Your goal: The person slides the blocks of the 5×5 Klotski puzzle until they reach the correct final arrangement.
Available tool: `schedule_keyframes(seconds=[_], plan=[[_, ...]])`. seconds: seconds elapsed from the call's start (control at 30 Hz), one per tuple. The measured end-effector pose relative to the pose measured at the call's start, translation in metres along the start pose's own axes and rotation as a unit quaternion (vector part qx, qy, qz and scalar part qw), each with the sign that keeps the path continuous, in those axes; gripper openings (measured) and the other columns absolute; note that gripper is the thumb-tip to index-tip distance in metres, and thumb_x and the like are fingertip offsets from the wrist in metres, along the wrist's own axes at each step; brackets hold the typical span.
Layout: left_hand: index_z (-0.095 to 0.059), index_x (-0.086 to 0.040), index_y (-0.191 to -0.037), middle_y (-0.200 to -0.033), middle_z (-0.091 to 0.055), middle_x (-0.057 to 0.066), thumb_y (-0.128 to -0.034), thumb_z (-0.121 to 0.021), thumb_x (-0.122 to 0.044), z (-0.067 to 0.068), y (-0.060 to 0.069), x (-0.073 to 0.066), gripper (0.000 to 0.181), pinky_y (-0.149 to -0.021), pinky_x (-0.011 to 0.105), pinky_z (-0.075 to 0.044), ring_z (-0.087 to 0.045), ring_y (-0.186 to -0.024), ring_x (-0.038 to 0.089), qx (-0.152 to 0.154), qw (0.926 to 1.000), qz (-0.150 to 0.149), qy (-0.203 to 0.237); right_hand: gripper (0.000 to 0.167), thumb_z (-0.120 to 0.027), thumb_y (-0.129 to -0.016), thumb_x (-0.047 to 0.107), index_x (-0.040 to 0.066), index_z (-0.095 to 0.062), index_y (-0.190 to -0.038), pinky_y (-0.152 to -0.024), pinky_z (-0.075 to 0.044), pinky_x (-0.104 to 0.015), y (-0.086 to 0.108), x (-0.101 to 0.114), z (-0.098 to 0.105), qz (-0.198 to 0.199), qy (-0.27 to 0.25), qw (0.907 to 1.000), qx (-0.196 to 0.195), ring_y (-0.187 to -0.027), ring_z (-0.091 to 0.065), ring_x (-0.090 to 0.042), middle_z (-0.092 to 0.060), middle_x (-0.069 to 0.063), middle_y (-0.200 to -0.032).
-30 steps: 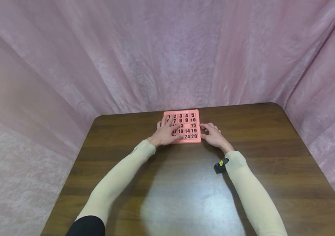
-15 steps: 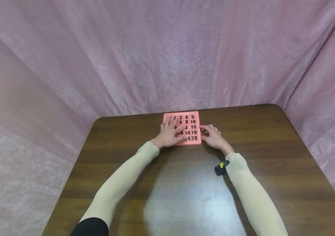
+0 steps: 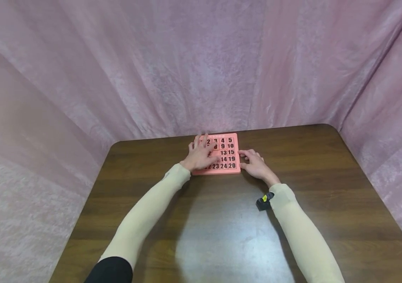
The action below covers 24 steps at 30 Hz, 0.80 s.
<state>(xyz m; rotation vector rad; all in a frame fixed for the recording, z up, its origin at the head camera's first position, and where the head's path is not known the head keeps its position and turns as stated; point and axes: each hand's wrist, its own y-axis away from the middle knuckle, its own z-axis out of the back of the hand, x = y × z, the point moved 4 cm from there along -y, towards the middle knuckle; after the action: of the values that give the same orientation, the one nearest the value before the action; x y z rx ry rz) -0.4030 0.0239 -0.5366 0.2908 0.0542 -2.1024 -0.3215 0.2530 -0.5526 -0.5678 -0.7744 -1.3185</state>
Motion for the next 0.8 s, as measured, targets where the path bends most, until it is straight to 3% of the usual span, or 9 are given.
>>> schedule_keyframes(seconds=[0.17,0.33,0.53,0.8], plan=[[-0.038,-0.029,-0.172,-0.186,-0.005,0.014,-0.1052,-0.046,-0.074,0.002,-0.003,0.007,0.080,-0.132,0.072,-0.013,0.004,-0.172,0.044,0.024,0.9994,0.022,-0.013,0.056,-0.060,-0.109,0.013,0.001,-0.047,-0.162,-0.116,-0.033,-0.066,0.000,0.000,-0.001,-0.001,0.001,1.0000,0.002,-0.139,-0.046,-0.045,-0.050,-0.028,-0.154],[-0.038,-0.029,-0.172,-0.186,-0.008,0.016,-0.1050,-0.046,-0.073,0.002,0.000,0.006,0.080,-0.133,0.073,-0.012,0.005,-0.172,0.045,0.023,0.9996,0.007,-0.015,0.056,-0.061,-0.108,0.013,0.000,-0.048,-0.161,-0.116,-0.031,-0.066,0.001,0.001,0.001,0.002,0.006,1.0000,-0.004,-0.138,-0.046,-0.045,-0.051,-0.028,-0.153],[-0.039,-0.032,-0.171,-0.186,-0.009,0.015,-0.1047,-0.046,-0.073,0.002,0.006,0.006,0.078,-0.133,0.071,-0.011,0.006,-0.173,0.043,0.027,0.9994,0.009,-0.018,0.056,-0.060,-0.109,0.014,0.001,-0.048,-0.162,-0.116,-0.028,-0.066,-0.001,0.000,0.000,-0.003,0.006,1.0000,0.000,-0.139,-0.045,-0.044,-0.050,-0.027,-0.154],[-0.047,-0.030,-0.168,-0.185,-0.013,0.015,-0.1048,-0.051,-0.069,0.003,0.016,0.002,0.074,-0.132,0.071,-0.016,-0.001,-0.172,0.044,0.017,0.9996,-0.001,-0.021,0.056,-0.060,-0.109,0.012,0.000,-0.047,-0.161,-0.116,-0.030,-0.065,0.000,0.001,0.000,0.000,0.007,1.0000,-0.002,-0.138,-0.045,-0.046,-0.050,-0.029,-0.153]])
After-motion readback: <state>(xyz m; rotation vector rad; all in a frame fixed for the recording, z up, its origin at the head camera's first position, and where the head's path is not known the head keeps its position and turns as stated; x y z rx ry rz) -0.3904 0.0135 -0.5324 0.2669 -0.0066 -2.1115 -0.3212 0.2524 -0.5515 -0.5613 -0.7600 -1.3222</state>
